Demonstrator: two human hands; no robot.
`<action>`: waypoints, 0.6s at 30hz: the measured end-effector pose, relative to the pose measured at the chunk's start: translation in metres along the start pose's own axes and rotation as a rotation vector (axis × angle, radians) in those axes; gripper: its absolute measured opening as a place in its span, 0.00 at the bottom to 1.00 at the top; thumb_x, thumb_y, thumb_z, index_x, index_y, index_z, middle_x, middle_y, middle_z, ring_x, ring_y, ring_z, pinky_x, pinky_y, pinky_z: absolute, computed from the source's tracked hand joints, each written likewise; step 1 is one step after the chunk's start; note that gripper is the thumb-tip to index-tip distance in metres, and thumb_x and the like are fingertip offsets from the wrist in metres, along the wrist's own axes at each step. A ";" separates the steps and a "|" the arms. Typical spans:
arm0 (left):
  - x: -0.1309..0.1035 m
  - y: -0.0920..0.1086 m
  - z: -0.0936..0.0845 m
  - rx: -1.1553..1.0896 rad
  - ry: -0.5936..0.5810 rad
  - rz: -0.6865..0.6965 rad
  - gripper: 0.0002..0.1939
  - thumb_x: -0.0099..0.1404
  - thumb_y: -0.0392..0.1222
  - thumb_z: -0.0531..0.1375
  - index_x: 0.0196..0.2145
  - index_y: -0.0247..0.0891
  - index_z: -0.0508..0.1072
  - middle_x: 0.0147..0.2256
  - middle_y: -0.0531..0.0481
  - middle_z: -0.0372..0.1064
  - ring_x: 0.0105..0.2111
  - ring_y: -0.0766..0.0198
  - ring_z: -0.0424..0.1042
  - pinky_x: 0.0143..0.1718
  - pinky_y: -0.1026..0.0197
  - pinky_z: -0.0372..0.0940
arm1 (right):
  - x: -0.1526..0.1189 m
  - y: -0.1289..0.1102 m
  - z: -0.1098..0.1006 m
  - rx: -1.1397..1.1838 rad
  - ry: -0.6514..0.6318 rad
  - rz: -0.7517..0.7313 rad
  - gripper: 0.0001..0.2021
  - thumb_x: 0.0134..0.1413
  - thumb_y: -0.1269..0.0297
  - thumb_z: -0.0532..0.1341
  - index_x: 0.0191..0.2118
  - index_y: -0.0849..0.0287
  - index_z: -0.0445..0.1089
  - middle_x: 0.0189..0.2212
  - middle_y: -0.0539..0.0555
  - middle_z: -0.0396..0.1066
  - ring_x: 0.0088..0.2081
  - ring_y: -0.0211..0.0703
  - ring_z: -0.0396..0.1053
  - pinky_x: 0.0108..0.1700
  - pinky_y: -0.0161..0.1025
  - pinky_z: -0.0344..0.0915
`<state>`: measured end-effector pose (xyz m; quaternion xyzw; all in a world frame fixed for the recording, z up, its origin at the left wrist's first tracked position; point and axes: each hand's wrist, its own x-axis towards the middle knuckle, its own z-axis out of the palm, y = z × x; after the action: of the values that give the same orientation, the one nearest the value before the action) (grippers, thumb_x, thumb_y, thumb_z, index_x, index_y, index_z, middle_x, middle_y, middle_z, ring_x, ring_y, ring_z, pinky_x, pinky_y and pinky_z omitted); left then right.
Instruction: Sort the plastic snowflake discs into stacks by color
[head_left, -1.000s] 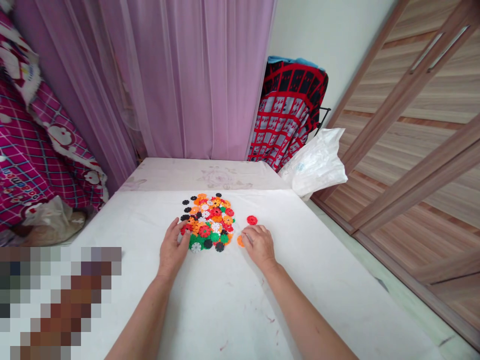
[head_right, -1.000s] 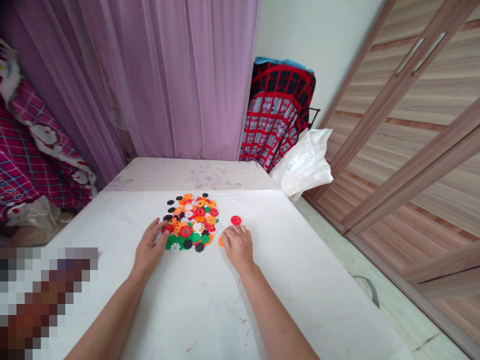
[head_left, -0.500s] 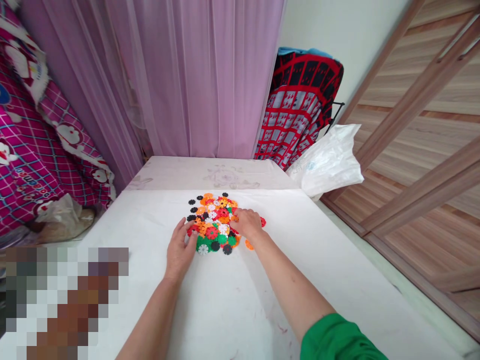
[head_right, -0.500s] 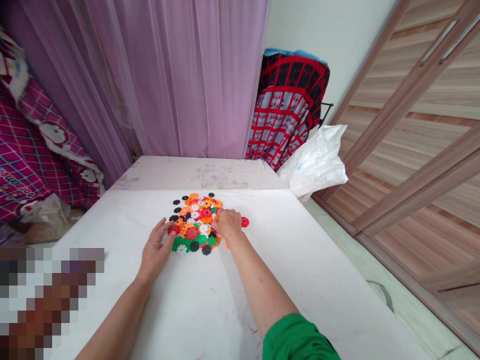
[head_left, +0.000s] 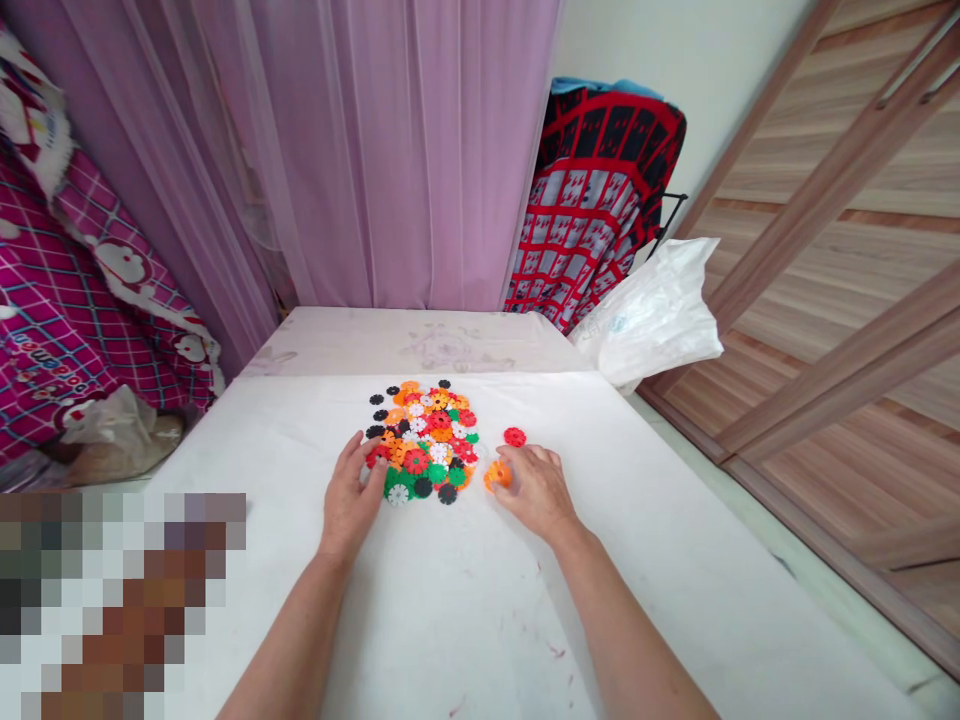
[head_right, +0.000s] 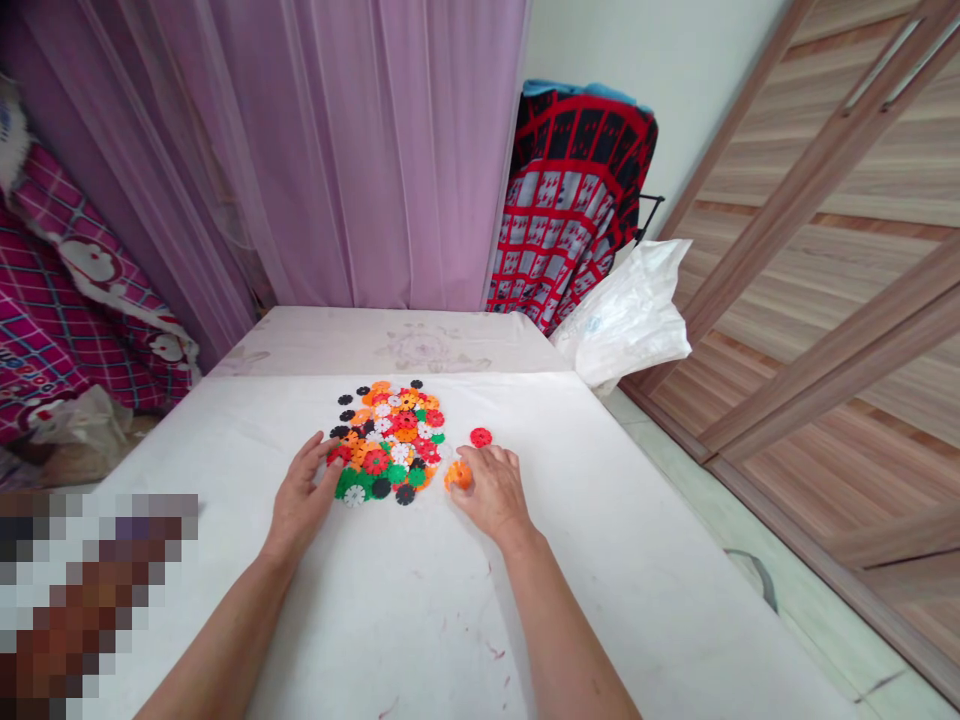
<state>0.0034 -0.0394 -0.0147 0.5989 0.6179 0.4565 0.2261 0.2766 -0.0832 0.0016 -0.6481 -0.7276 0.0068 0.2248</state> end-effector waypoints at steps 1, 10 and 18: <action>0.000 0.000 0.000 0.005 -0.003 -0.002 0.19 0.62 0.51 0.56 0.48 0.43 0.73 0.61 0.44 0.60 0.56 0.54 0.66 0.34 0.62 0.70 | 0.000 -0.001 0.001 -0.008 -0.015 -0.005 0.18 0.48 0.65 0.61 0.48 0.53 0.69 0.40 0.54 0.74 0.47 0.50 0.65 0.51 0.46 0.53; 0.001 -0.002 0.001 0.024 -0.004 -0.003 0.20 0.62 0.51 0.56 0.49 0.43 0.73 0.61 0.45 0.60 0.55 0.54 0.67 0.34 0.62 0.71 | 0.003 -0.006 -0.002 -0.053 -0.082 -0.022 0.16 0.48 0.63 0.61 0.46 0.53 0.70 0.41 0.54 0.74 0.47 0.49 0.63 0.50 0.44 0.50; 0.000 0.000 0.000 0.004 0.012 -0.009 0.19 0.61 0.51 0.56 0.48 0.43 0.74 0.60 0.45 0.61 0.55 0.54 0.67 0.34 0.63 0.71 | 0.003 -0.007 0.001 -0.031 -0.095 -0.022 0.12 0.47 0.65 0.62 0.41 0.54 0.72 0.37 0.53 0.74 0.44 0.48 0.63 0.48 0.43 0.50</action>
<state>0.0032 -0.0389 -0.0150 0.5939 0.6227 0.4579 0.2233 0.2692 -0.0811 0.0041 -0.6426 -0.7444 0.0237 0.1799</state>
